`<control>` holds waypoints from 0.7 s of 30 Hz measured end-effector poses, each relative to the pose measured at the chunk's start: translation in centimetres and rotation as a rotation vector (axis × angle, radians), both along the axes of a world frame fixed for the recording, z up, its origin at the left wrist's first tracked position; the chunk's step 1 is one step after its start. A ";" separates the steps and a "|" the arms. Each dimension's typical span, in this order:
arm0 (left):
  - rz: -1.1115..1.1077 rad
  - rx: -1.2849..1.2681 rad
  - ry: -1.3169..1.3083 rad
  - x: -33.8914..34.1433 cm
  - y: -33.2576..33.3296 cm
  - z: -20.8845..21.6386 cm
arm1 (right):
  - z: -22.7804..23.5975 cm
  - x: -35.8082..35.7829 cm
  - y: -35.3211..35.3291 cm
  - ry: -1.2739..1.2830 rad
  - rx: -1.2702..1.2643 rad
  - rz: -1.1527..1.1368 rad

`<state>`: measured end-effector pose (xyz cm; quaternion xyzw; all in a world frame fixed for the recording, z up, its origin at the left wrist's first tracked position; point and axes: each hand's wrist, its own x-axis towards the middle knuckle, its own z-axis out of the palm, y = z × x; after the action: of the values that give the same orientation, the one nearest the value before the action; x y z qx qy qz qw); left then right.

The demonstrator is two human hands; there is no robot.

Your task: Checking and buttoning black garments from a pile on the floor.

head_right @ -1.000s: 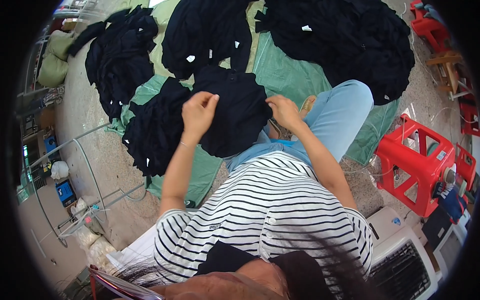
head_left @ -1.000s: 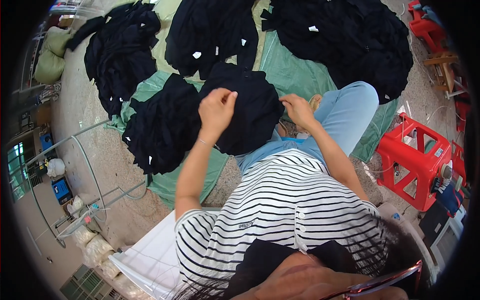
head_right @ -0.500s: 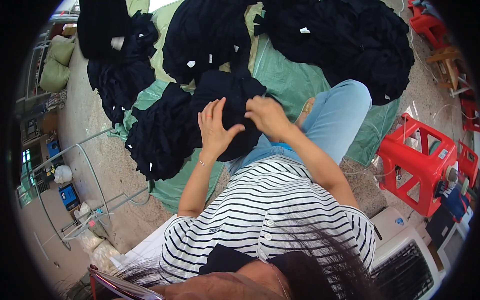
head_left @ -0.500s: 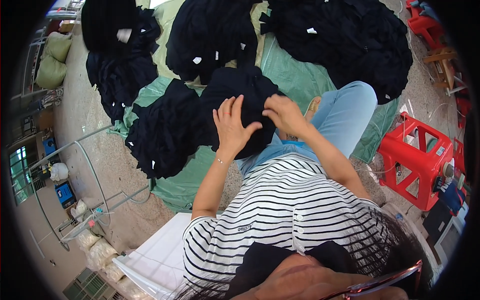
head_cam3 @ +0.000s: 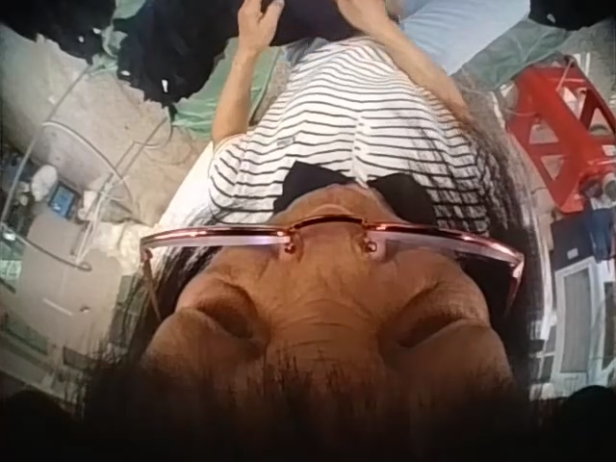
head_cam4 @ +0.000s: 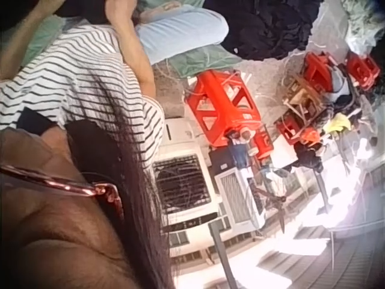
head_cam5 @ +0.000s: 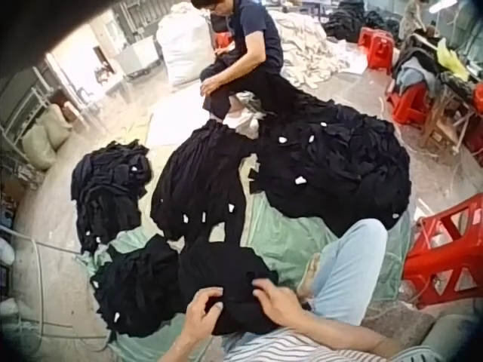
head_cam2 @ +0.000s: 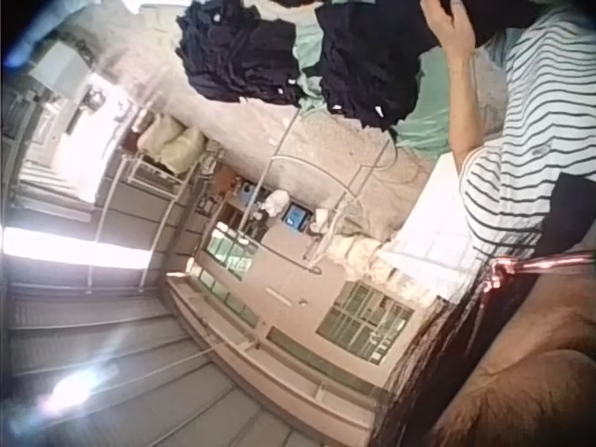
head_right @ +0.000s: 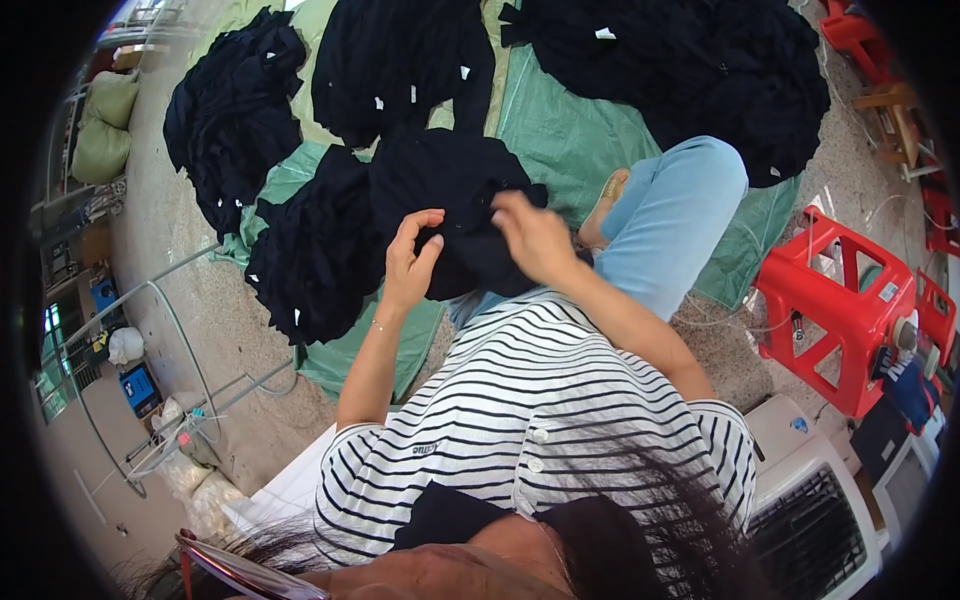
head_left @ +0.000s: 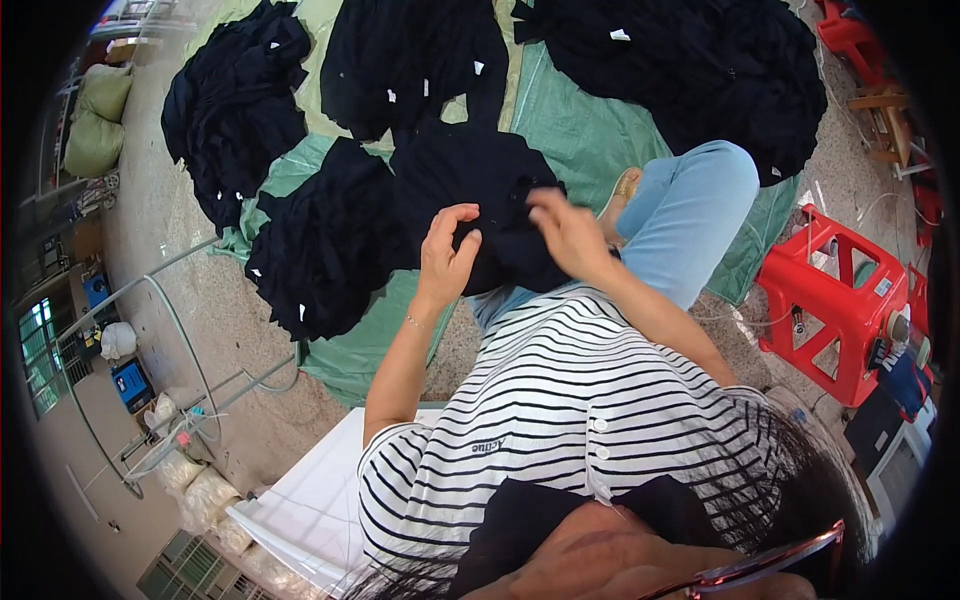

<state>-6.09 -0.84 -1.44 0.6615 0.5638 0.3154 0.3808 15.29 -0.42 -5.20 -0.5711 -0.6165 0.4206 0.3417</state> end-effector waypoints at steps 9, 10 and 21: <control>0.114 0.303 0.313 1.9 1.1 1.0 | 3.2 -0.1 6.0 -0.113 0.513 -0.086; 0.099 0.388 0.373 2.3 1.7 1.4 | 4.8 0.6 5.4 -0.091 0.600 -0.106; -0.259 0.368 -0.350 4.0 0.7 13.5 | 18.0 6.8 0.7 0.020 0.847 -0.031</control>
<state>-2.13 -0.14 12.07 0.7216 0.3337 0.4704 0.3830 22.13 0.24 12.83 -0.3855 -0.7228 0.1306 0.5584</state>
